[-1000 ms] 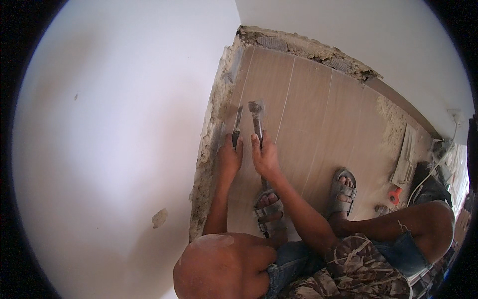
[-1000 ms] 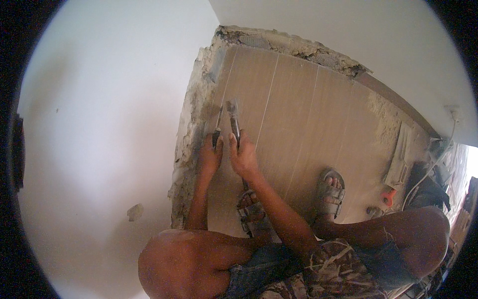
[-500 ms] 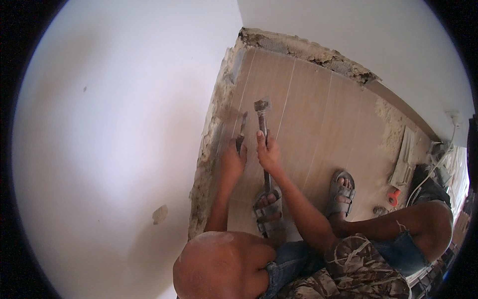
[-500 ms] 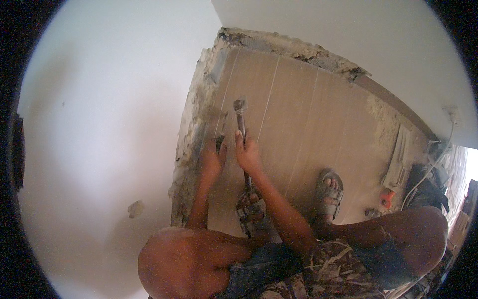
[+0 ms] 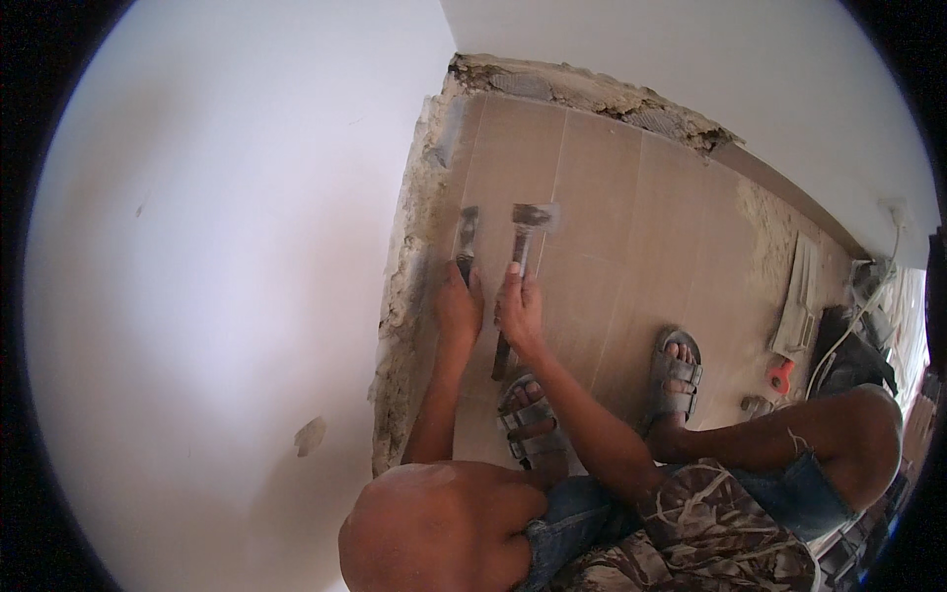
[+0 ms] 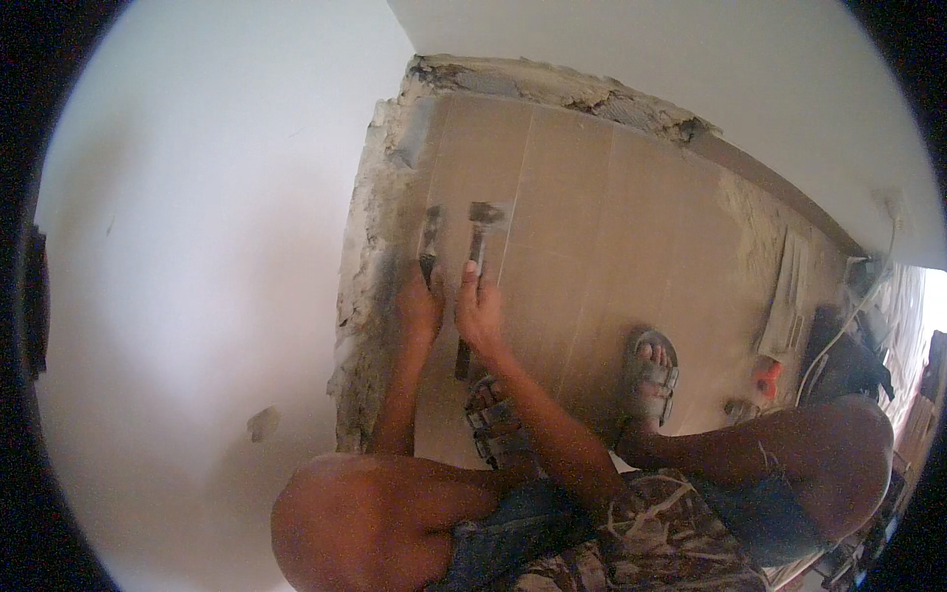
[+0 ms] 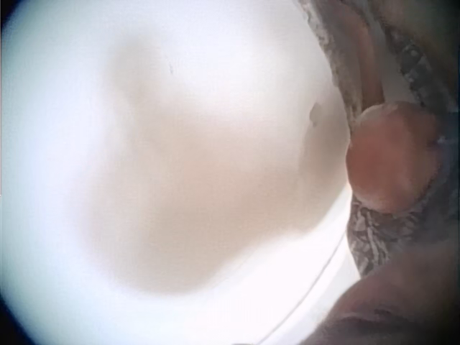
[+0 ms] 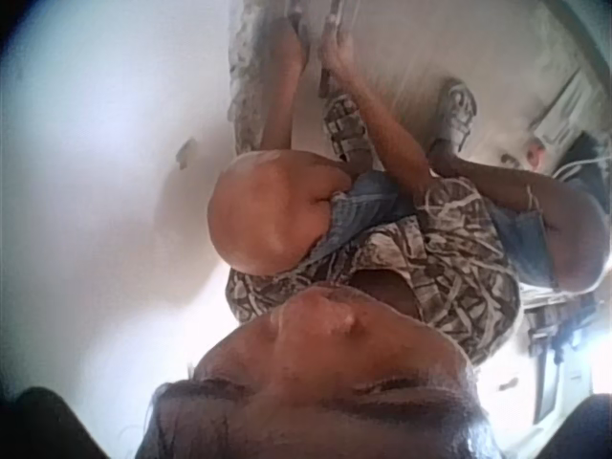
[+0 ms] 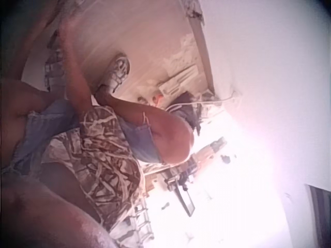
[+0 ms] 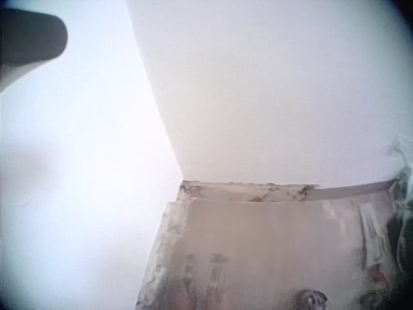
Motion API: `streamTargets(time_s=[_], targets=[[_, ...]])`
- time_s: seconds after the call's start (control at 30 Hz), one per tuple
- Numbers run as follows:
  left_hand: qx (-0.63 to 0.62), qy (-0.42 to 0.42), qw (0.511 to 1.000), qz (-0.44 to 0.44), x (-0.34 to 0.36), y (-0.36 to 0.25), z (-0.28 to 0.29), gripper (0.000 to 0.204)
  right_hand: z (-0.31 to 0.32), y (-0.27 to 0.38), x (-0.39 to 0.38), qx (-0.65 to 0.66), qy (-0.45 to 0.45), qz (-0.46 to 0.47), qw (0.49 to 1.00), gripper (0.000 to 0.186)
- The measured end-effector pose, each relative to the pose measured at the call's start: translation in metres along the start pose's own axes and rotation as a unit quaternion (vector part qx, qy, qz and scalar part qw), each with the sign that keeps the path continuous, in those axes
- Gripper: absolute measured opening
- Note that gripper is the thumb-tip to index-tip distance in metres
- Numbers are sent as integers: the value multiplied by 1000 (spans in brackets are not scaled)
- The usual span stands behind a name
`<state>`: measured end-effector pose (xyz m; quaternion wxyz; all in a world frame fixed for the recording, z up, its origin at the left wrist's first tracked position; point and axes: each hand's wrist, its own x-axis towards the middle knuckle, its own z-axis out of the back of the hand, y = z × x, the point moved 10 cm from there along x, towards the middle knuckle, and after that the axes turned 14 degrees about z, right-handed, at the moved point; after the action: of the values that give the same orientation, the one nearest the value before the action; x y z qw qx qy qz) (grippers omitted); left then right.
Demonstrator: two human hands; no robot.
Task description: The person uses a brush to sweep debris off a tiled floor, then uses a hammer and a chisel to chip away at the edges where the floor meets a wall.
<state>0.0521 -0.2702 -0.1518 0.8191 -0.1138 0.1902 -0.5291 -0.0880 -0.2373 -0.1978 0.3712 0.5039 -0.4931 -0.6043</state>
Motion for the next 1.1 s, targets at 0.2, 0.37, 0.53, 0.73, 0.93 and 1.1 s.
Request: streamTargets(time_s=[0.2,0.37,0.53,0.73,0.93,1.1], targets=[[9,22,1000,8,3,3,-2,39,-11,1,12,-63,46,43,996,58],[-14,22,1000,8,3,7,-5,37,-13,21,10,-163,58,137,975,55],[-2,53,998,27,-3,9,0,40,-7,20,-1,-98,52,34,993,50],[-17,73,996,42,-2,9,-1,42,-17,30,4,-131,83,89,984,48],[-86,-5,996,2,2,16,7,41,-17,28,5,-170,77,124,975,46],[-154,73,985,14,7,28,10,49,-8,39,-5,-178,97,69,977,48]])
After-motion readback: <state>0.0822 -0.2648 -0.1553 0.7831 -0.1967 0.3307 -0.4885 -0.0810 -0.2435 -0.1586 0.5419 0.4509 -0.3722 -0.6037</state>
